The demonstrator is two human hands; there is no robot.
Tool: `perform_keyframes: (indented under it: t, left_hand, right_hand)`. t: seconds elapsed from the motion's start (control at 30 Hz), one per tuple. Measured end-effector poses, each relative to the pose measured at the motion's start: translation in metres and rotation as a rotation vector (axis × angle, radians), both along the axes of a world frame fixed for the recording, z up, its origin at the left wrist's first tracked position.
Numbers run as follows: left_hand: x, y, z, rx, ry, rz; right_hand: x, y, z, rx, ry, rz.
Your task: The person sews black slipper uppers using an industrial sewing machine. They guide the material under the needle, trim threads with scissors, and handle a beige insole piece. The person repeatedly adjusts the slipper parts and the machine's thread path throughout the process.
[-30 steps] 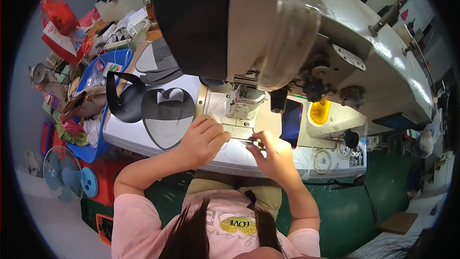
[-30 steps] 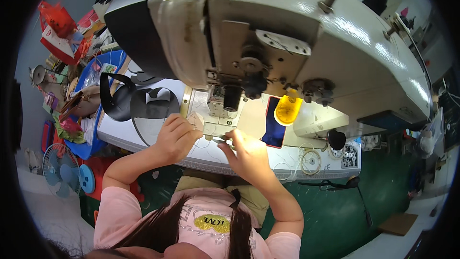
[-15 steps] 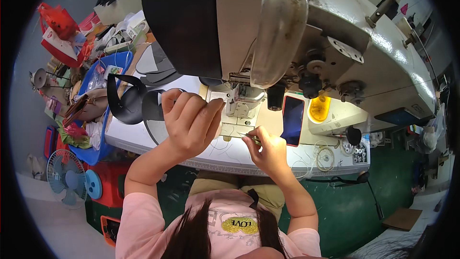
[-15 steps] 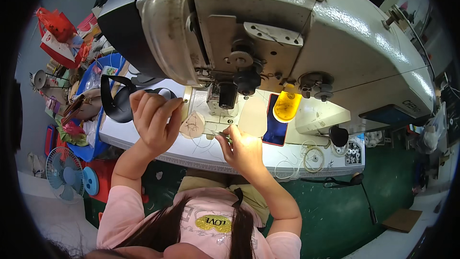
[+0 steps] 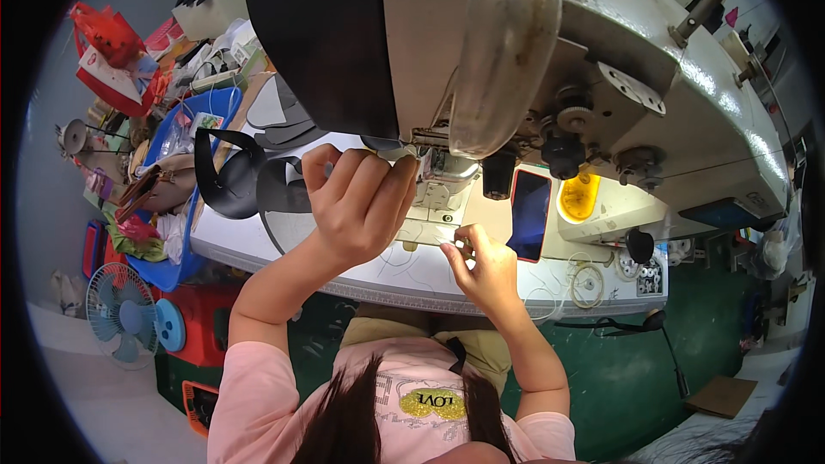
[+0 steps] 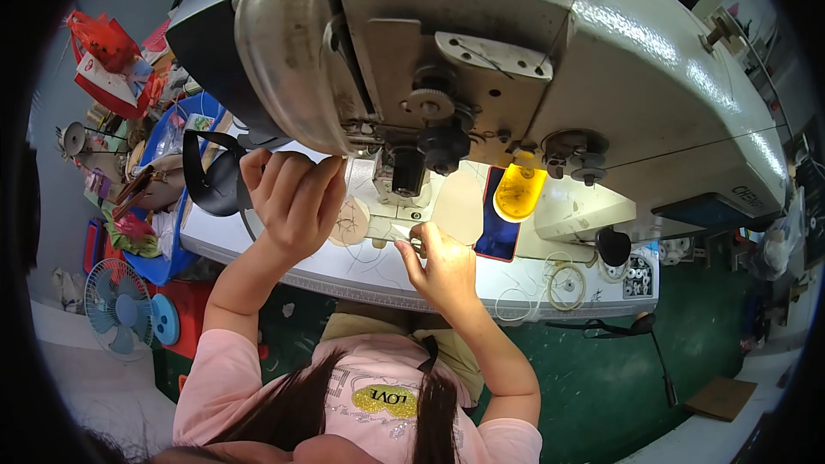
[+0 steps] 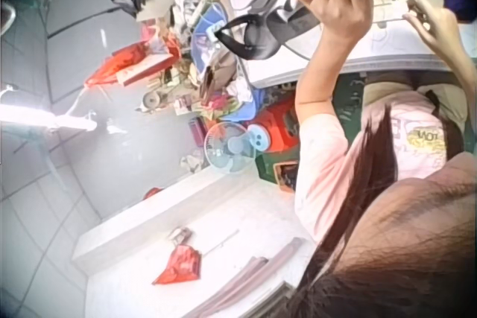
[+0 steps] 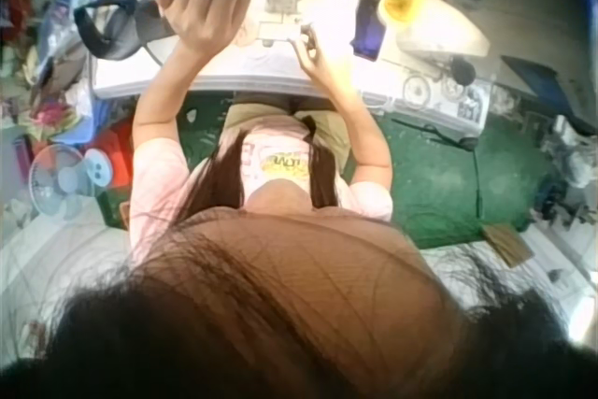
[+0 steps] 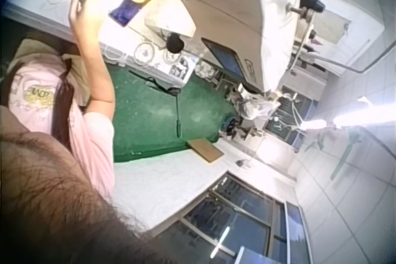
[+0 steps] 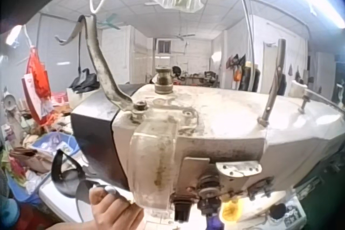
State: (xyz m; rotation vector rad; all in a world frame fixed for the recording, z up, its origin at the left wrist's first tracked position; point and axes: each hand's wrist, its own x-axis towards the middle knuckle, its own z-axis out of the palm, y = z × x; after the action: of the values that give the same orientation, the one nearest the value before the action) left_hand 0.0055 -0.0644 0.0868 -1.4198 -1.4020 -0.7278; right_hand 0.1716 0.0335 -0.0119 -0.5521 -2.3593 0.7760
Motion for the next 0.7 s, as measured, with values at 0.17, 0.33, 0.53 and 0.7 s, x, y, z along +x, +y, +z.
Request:
perform_keyframes:
  t: [0.17, 0.33, 0.53, 0.7]
  left_hand:
    - [-0.003, 0.005, -0.002, 0.017, -0.002, -0.007]
    - [-0.004, 0.011, -0.003, 0.031, -0.035, -0.017]
    - [0.002, 0.016, -0.004, 0.035, -0.089, 0.029]
    - [0.000, 0.016, -0.007, 0.030, -0.089, 0.041]
  right_hand:
    - [0.001, 0.002, -0.002, -0.004, 0.000, -0.011]
    - [-0.012, 0.009, 0.014, -0.048, 0.230, -0.007]
    - [-0.057, 0.007, 0.020, -0.310, 0.760, -0.008]
    - [-0.091, -0.009, 0.028, -0.533, 0.844, -0.052]
